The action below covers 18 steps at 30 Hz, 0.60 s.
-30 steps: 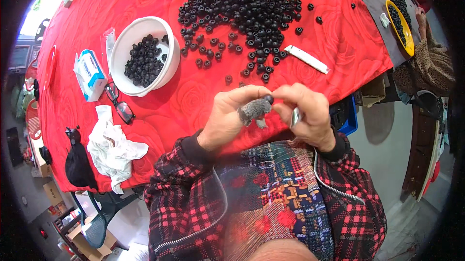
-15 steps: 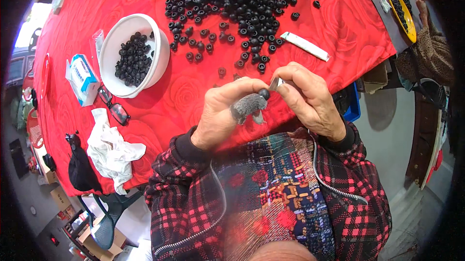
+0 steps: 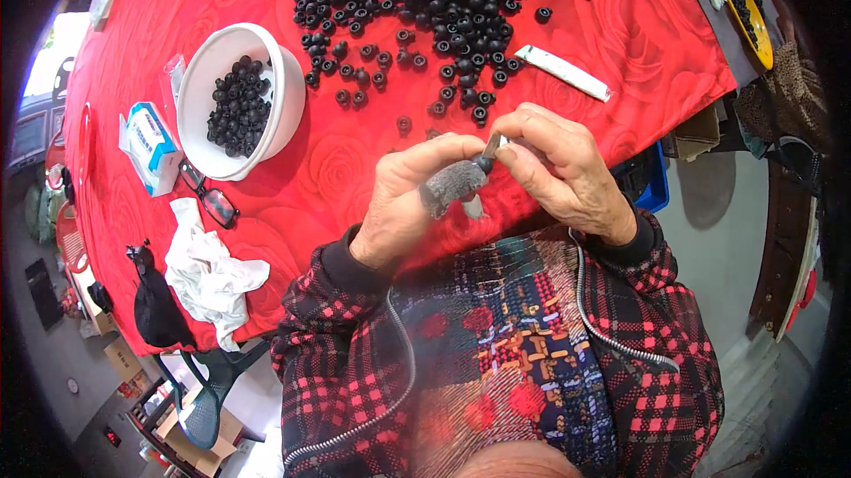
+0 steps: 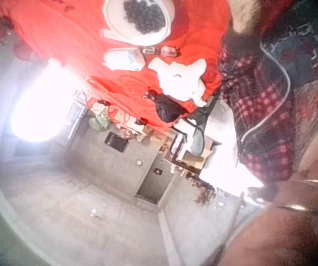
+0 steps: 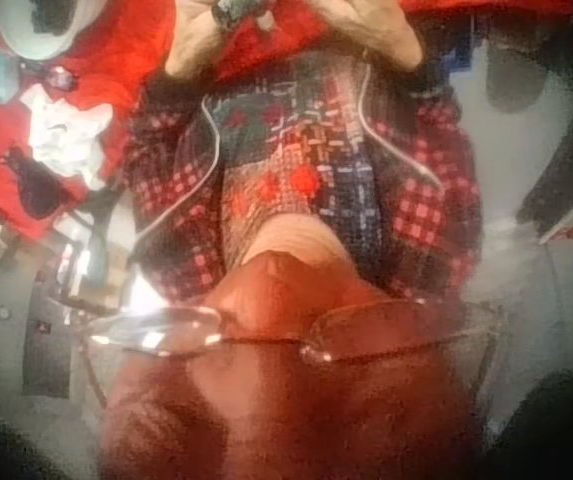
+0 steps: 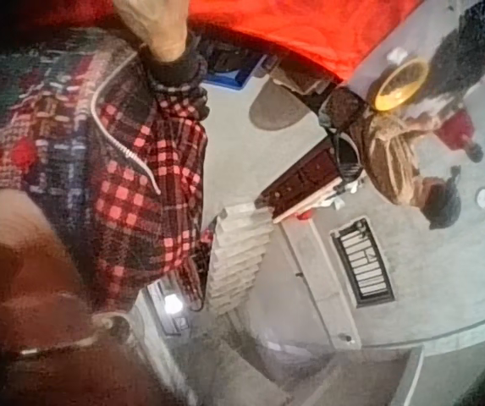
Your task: The person sits at a table covered with a red cloth and uses a small knife to remove pits from black olives. They hold each olive in their left hand, which is protected by a finger guard, and carefully cut out the pit with the knife in their right hand. The pitted olives are placed into a white bowl, while the unpitted ones remain on the table.
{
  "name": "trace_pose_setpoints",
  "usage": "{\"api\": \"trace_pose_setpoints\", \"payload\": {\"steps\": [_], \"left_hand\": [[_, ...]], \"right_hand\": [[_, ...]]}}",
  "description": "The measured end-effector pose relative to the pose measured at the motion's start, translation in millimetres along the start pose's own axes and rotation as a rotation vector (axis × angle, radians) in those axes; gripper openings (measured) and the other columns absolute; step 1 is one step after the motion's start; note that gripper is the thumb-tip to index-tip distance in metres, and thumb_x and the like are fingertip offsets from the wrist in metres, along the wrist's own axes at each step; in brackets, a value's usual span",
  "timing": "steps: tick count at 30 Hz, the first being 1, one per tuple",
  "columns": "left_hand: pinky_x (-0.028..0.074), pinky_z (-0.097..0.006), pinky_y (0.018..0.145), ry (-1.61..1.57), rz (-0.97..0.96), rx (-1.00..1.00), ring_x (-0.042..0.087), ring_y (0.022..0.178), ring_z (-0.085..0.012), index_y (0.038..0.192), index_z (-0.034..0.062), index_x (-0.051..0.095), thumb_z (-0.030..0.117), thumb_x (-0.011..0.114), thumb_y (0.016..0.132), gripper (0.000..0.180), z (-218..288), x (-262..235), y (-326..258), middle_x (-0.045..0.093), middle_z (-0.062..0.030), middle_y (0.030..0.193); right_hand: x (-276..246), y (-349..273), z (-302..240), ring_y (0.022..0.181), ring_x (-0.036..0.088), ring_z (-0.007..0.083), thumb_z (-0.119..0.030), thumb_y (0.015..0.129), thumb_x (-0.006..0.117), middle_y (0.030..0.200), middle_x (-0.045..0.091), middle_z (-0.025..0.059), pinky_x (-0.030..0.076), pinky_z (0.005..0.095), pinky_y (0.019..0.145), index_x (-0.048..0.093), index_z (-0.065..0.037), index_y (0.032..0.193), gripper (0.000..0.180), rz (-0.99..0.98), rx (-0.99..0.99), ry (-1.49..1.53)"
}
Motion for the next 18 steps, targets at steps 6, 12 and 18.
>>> {"api": "trace_pose_setpoints", "payload": {"steps": [6,12,18], "left_hand": [[0.050,-0.026,0.073,-0.012,0.027,-0.045,0.061,0.084,-0.0120,0.114,-0.0011,0.061,0.007,0.058,0.091,0.024,1,0,1,0.062,-0.0047,0.098],[0.051,-0.026,0.069,-0.016,0.020,-0.056,0.062,0.080,-0.0136,0.114,-0.0019,0.061,0.007,0.058,0.091,0.025,-1,-1,2,0.062,-0.0054,0.097],[0.051,-0.027,0.067,-0.093,0.029,-0.122,0.063,0.078,-0.0143,0.115,-0.0011,0.061,0.009,0.059,0.090,0.027,-9,-5,3,0.064,-0.0072,0.095]], "right_hand": [[2,2,4,0.074,0.060,0.0301,-0.008,0.086,0.057,0.081,0.059,0.0137,0.047,0.0364,0.064,0.059,-0.001,0.091,0.009,-0.013,-0.005,0.043],[1,4,8,0.073,0.060,0.0294,-0.009,0.086,0.058,0.080,0.059,0.0134,0.047,0.0364,0.063,0.060,-0.001,0.090,0.009,0.003,-0.008,0.027],[4,3,16,0.064,0.049,0.0179,-0.006,0.087,0.057,0.075,0.051,0.0090,0.038,0.0295,0.057,0.057,0.002,0.095,0.012,-0.005,-0.054,0.080]]}}
Point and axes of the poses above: each hand's wrist, its own y-axis towards the middle knuckle, its own x-axis out of the palm, z = x × y, the point moved 6 cm from there along y, towards the middle knuckle
